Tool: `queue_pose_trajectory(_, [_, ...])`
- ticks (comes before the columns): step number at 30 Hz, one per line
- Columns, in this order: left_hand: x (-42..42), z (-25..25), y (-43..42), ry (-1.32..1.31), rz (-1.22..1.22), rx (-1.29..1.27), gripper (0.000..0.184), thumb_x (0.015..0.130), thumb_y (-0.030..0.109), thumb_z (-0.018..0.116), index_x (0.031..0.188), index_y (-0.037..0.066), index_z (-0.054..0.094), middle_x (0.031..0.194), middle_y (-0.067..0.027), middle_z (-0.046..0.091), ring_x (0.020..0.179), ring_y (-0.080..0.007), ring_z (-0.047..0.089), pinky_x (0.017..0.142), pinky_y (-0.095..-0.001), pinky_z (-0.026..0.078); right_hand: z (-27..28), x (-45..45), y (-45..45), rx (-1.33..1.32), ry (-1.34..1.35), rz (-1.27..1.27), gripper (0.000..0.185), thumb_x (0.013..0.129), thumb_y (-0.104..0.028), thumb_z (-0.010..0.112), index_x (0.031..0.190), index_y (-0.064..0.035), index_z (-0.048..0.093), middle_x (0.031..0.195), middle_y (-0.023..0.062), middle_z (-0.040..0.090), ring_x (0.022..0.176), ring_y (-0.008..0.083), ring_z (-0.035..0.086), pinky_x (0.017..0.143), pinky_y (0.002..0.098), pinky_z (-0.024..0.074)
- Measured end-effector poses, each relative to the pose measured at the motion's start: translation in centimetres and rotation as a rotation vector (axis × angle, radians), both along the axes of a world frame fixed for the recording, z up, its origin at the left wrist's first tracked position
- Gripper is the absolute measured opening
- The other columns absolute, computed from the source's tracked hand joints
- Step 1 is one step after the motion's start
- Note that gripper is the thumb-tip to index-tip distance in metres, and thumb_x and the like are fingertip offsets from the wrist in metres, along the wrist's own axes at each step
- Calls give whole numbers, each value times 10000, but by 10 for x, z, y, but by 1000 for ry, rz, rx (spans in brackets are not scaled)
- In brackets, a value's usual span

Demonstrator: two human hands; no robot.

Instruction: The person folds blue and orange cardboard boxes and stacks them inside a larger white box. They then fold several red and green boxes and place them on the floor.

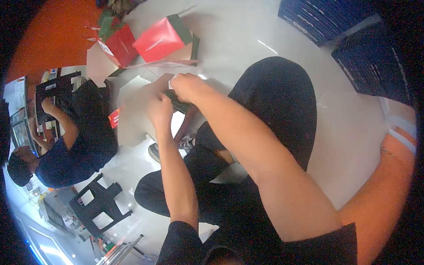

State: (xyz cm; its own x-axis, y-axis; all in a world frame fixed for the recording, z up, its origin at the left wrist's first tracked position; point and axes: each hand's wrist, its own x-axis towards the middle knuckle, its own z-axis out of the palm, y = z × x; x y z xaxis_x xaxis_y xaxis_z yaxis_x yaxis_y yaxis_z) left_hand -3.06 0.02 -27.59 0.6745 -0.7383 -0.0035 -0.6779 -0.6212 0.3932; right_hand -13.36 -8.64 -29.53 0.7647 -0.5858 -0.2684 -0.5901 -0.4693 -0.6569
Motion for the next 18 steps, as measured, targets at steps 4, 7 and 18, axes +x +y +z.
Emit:
queue_pose_trajectory(4, [8, -12, -12, 68, -7, 125, 359, 902, 209, 503, 872, -104, 677, 841, -295, 684, 848, -480, 667, 829, -526, 514, -9, 3, 5, -23, -83, -76, 273, 833, -158, 648, 1088, -60, 656, 1032, 204, 682, 1020, 370, 661, 848, 470, 544])
queue_pose_trajectory(7, [7, -5, -21, 121, -19, 244, 358, 889, 212, 510, 861, -98, 688, 836, -291, 687, 865, -472, 671, 830, -520, 516, -16, 6, 5, -31, -108, -100, 269, 842, -153, 630, 1091, -55, 654, 1008, 205, 688, 998, 374, 670, 838, 472, 548])
queue_pose_trajectory(18, [13, -6, -3, 351, -15, 106, 438, 927, 323, 537, 995, -85, 682, 910, -293, 695, 853, -421, 696, 813, -452, 528, -9, 0, 8, 22, -154, -117, 259, 775, -89, 669, 1031, -47, 660, 975, 202, 701, 951, 378, 682, 829, 462, 552])
